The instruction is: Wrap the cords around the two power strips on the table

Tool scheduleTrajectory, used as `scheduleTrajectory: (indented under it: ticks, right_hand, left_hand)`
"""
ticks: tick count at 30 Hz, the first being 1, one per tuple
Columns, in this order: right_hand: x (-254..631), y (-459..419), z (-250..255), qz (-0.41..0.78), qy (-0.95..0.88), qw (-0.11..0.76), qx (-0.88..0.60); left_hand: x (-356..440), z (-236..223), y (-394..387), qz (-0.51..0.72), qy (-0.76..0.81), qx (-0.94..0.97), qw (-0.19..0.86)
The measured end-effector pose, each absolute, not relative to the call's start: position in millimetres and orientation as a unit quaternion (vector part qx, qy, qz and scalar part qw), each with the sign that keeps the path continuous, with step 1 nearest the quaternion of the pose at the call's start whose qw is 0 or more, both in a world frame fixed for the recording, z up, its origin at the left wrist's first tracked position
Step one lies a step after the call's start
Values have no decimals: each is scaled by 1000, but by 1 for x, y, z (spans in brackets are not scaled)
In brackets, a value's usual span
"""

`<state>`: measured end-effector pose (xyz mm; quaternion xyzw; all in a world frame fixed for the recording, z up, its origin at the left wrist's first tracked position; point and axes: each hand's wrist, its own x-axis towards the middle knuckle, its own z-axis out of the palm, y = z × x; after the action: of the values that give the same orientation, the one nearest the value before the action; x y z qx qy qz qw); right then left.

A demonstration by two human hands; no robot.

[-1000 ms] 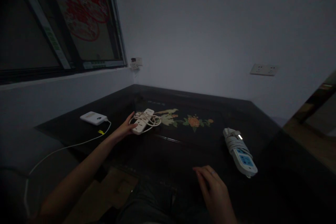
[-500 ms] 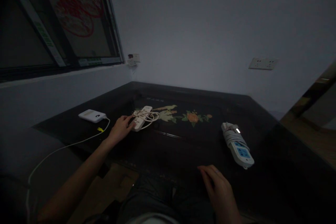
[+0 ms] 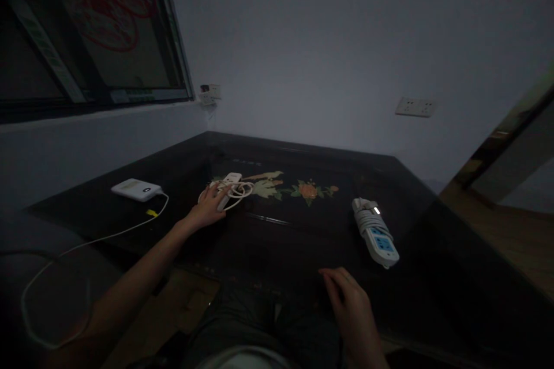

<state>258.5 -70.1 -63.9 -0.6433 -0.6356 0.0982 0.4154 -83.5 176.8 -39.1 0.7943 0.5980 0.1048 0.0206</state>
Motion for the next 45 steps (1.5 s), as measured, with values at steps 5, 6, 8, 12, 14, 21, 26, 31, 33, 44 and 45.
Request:
scheduleTrajectory:
  ticks: [5,6,8,12,14,21,26,31,33,44,45]
  right_hand:
    - [258,-70,-62,101,-631,424,-641]
    - [258,-71,-61,98,-626,427,-646]
    - [260,-73,-59,84,-603,431,-666]
    - [284,-71,-51,-13,-537,447,-715]
    - [307,-64,-47,-102,-508,453,-726]
    - [388,-7,-48,-47,-469,404,-784]
    - [408,24,-46,31,-501,376,-779]
    - [410,33,-47,59,-520,365,-770]
    - [408,32,-50,60,-518,368,-770]
    - [372,19,-37,139,-438,550,-698]
    - [363,17,-33,147,-431,562,-690]
  left_hand:
    - [-90,-35,181,118,575,810,13]
    - [-91,-35,182,121,569,814,13]
    - [-95,-34,185,127,556,822,13]
    - [-105,-39,196,137,530,837,-1]
    - [-109,-42,201,140,517,845,-9]
    - [-114,-51,210,140,491,858,-48]
    - [-119,-58,213,159,481,861,-48]
    - [-121,-58,211,155,475,866,-39]
    - [-120,-58,209,158,474,866,-34]
    - [-117,-55,196,157,508,847,-18]
    - [-114,-52,192,153,521,839,-16]
